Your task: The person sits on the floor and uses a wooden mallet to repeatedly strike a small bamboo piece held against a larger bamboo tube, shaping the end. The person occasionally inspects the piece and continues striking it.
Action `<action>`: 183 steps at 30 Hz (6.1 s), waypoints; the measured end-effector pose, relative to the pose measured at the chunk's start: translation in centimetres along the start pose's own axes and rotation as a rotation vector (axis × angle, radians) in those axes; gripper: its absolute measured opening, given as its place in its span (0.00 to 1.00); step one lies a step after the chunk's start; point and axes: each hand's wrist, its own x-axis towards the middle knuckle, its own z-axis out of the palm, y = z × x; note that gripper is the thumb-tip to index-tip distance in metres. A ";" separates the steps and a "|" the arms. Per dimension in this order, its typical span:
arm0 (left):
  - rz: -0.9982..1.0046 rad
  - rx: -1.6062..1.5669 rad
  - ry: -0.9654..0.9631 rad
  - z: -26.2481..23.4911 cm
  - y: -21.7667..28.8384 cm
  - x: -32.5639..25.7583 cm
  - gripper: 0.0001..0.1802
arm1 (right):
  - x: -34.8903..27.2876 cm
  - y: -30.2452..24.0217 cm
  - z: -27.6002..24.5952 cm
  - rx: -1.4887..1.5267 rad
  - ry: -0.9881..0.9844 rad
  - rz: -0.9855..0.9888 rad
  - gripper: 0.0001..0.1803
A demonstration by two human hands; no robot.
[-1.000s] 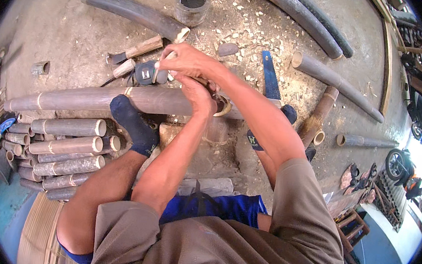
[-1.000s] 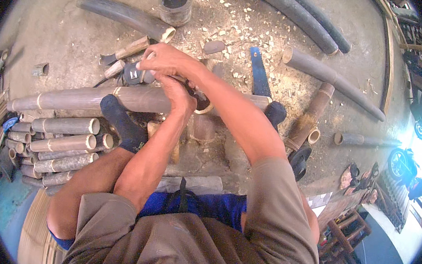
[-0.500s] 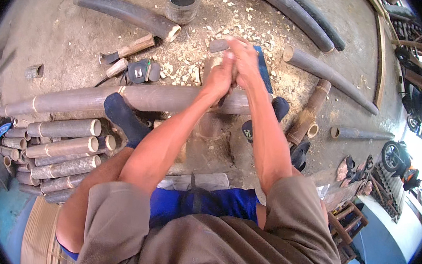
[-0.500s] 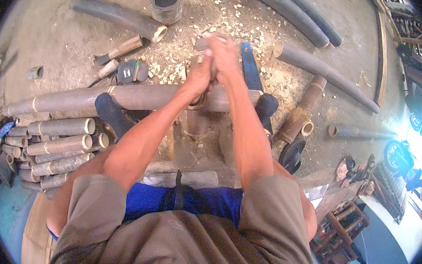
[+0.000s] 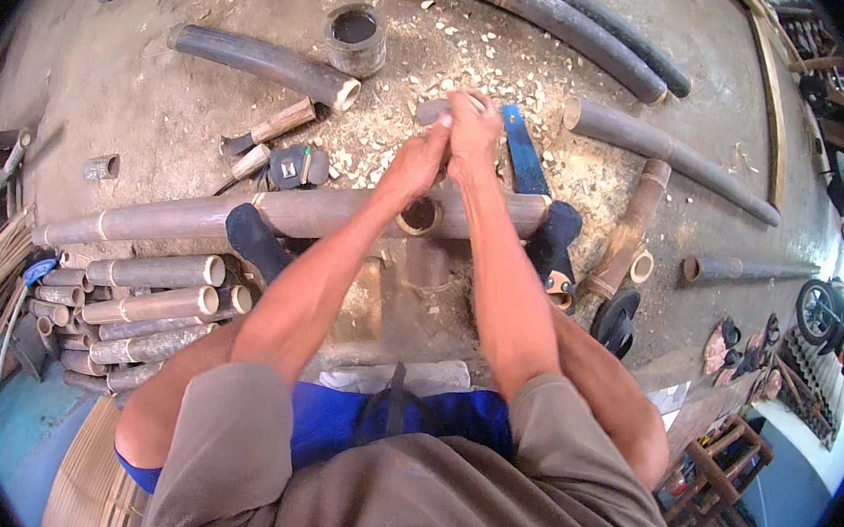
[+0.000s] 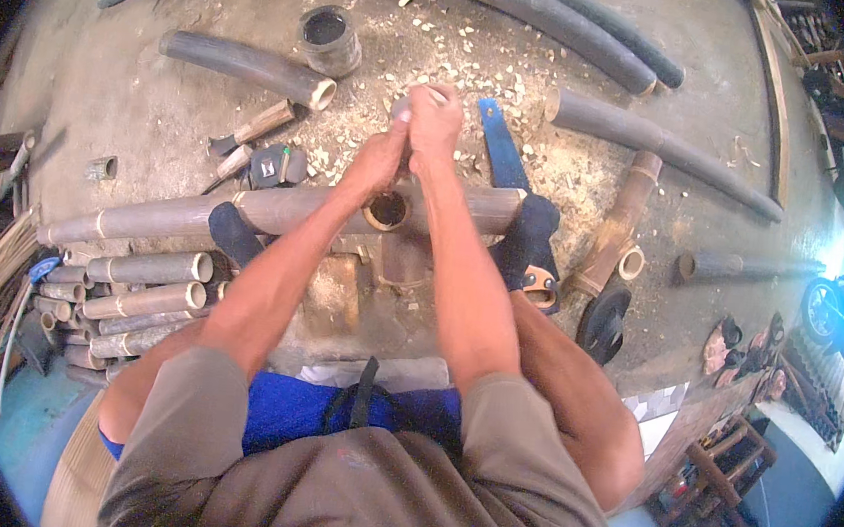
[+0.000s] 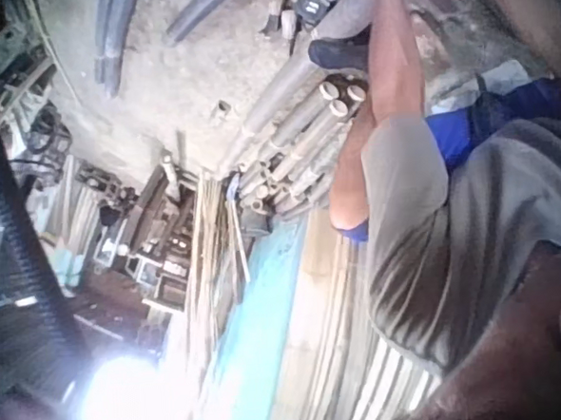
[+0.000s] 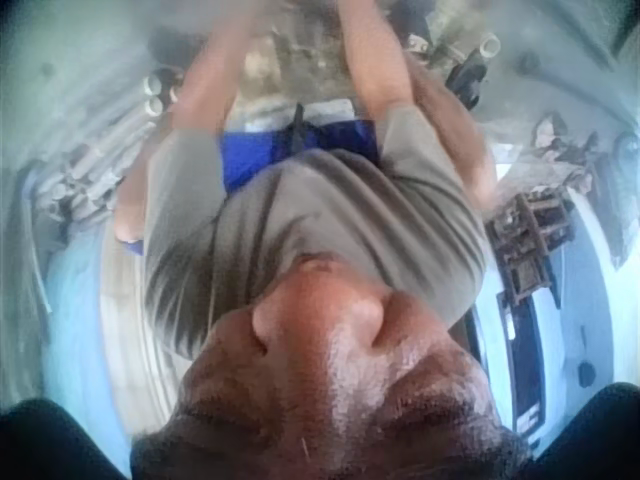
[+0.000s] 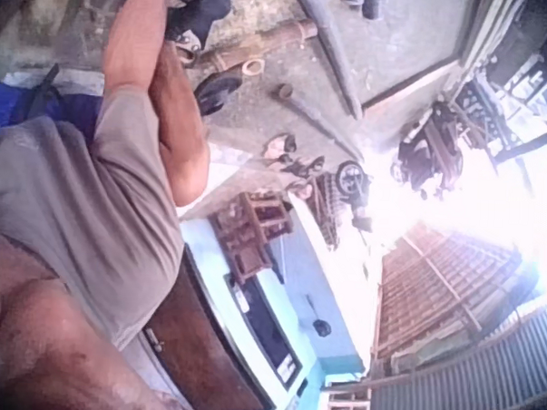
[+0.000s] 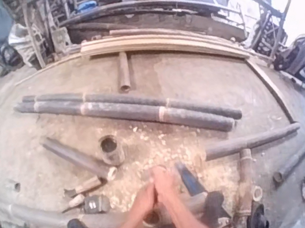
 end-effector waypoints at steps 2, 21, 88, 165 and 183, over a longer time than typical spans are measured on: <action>-0.046 -0.071 0.140 -0.4 -2.1 -1.3 0.45 | -0.8 0.5 1.4 -0.148 -0.242 0.056 0.12; -0.077 0.092 0.200 -0.5 -3.7 -1.2 0.50 | 1.9 2.8 1.6 -0.170 -0.382 0.252 0.18; -0.116 -1.073 0.434 0.6 -2.0 -3.3 0.43 | 2.5 3.9 8.4 -0.910 -1.203 0.233 0.18; 0.004 -0.223 0.465 0.3 -4.4 -6.1 0.41 | 0.5 3.9 5.2 -0.326 -0.866 0.451 0.18; 0.605 0.271 0.303 -3.6 5.4 -5.5 0.39 | -5.7 -9.3 -4.6 -1.863 -0.705 -0.596 0.25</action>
